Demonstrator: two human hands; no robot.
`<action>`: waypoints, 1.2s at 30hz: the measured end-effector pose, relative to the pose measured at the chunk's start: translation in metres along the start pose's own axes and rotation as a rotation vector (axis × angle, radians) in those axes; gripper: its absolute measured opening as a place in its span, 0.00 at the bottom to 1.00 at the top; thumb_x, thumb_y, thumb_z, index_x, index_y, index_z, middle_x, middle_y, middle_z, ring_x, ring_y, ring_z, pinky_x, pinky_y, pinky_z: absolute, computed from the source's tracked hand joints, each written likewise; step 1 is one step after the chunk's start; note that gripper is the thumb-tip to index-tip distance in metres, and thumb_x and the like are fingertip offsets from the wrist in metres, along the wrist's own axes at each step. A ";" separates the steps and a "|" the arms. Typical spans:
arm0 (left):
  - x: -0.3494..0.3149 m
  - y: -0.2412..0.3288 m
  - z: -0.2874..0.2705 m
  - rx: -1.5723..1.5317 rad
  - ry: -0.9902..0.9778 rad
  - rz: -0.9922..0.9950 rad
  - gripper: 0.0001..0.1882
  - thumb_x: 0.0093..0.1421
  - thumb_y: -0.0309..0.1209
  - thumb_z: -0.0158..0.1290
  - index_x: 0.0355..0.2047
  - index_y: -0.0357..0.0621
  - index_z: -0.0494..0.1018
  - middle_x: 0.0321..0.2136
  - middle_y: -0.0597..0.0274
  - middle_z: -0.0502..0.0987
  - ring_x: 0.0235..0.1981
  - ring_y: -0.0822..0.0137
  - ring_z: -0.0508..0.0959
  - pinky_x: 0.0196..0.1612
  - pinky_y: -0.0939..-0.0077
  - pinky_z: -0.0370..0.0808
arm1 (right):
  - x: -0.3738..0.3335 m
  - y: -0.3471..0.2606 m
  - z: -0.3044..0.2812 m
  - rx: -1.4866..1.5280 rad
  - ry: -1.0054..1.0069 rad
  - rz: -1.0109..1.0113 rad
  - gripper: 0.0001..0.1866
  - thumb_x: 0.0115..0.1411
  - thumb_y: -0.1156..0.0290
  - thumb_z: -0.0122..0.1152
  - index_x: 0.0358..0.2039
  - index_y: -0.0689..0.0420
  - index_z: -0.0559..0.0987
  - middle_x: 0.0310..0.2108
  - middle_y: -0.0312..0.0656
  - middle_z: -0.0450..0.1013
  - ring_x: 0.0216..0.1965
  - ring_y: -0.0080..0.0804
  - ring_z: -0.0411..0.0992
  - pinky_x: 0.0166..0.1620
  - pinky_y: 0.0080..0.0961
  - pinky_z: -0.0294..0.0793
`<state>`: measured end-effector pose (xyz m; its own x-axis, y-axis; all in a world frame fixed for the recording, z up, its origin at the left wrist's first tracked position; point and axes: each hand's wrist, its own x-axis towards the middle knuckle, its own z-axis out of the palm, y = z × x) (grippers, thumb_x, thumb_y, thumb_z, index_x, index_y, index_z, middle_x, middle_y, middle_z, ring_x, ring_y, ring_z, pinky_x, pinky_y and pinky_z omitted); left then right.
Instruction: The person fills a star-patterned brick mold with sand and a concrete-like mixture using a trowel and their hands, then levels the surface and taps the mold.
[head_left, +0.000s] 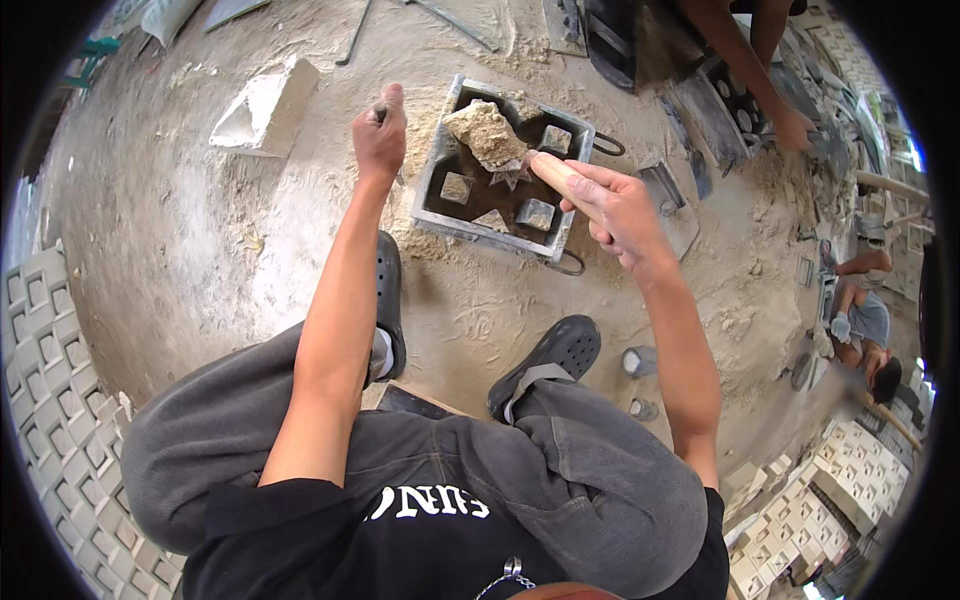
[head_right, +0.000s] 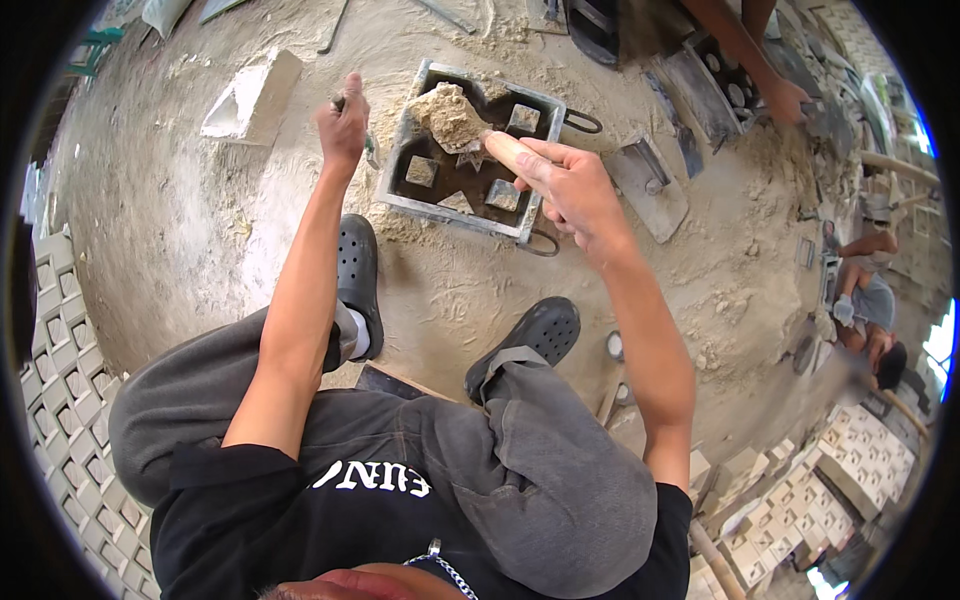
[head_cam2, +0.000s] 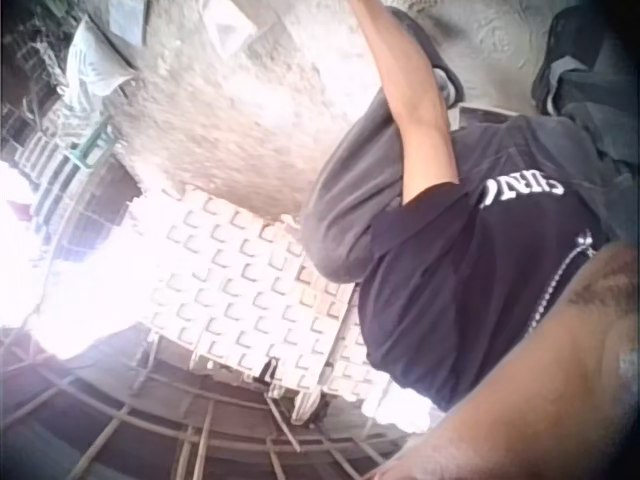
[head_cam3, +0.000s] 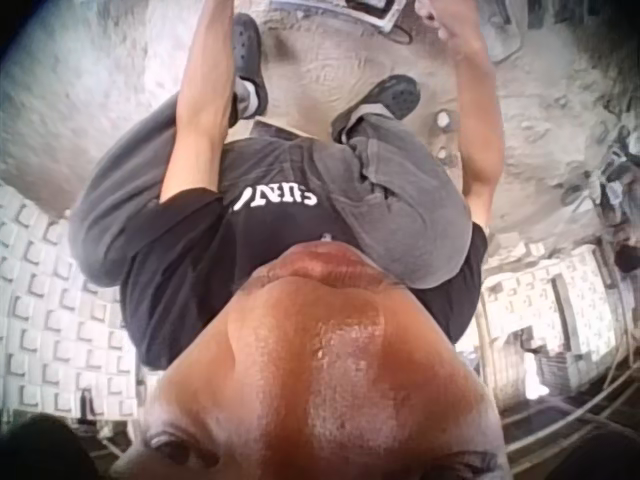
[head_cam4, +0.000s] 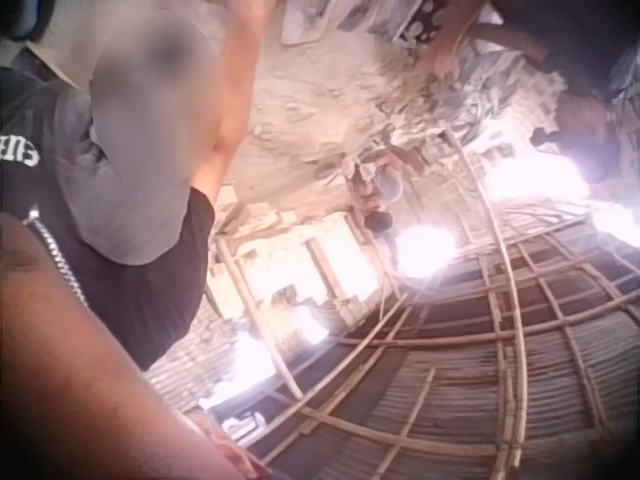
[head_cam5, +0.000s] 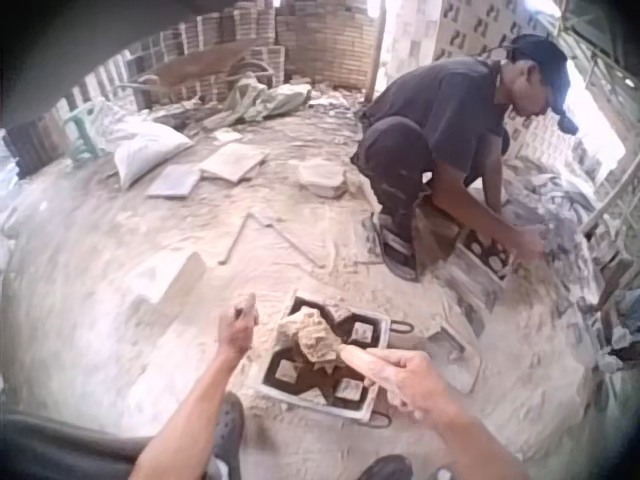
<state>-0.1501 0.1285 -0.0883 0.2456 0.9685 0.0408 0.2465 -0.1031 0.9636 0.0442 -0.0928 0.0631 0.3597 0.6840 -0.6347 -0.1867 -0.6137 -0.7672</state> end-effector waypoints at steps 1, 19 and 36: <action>0.001 0.004 0.003 0.023 -0.041 0.022 0.27 0.67 0.44 0.47 0.14 0.41 0.69 0.09 0.70 0.62 0.14 0.79 0.60 0.17 0.75 0.56 | 0.001 -0.003 -0.002 -0.029 0.011 0.002 0.19 0.63 0.64 0.56 0.52 0.57 0.76 0.25 0.33 0.73 0.11 0.10 0.54 0.12 0.10 0.49; 0.028 0.018 0.037 0.364 -0.350 0.017 0.29 0.60 0.53 0.47 0.25 0.35 0.77 0.21 0.39 0.76 0.27 0.41 0.77 0.33 0.54 0.71 | -0.014 -0.021 0.000 -0.348 0.101 -0.074 0.17 0.60 0.65 0.59 0.49 0.55 0.80 0.23 0.28 0.71 0.17 0.12 0.58 0.20 0.14 0.56; 0.032 -0.003 0.043 0.350 -0.383 0.002 0.31 0.62 0.53 0.47 0.21 0.33 0.71 0.13 0.52 0.70 0.17 0.59 0.68 0.26 0.60 0.65 | -0.009 -0.055 0.008 -0.465 0.073 -0.031 0.20 0.61 0.63 0.59 0.52 0.55 0.77 0.23 0.30 0.70 0.13 0.10 0.52 0.14 0.12 0.48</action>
<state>-0.1029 0.1501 -0.1014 0.5561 0.8223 -0.1205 0.5286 -0.2381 0.8148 0.0446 -0.0618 0.1103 0.4251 0.6856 -0.5910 0.2484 -0.7162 -0.6522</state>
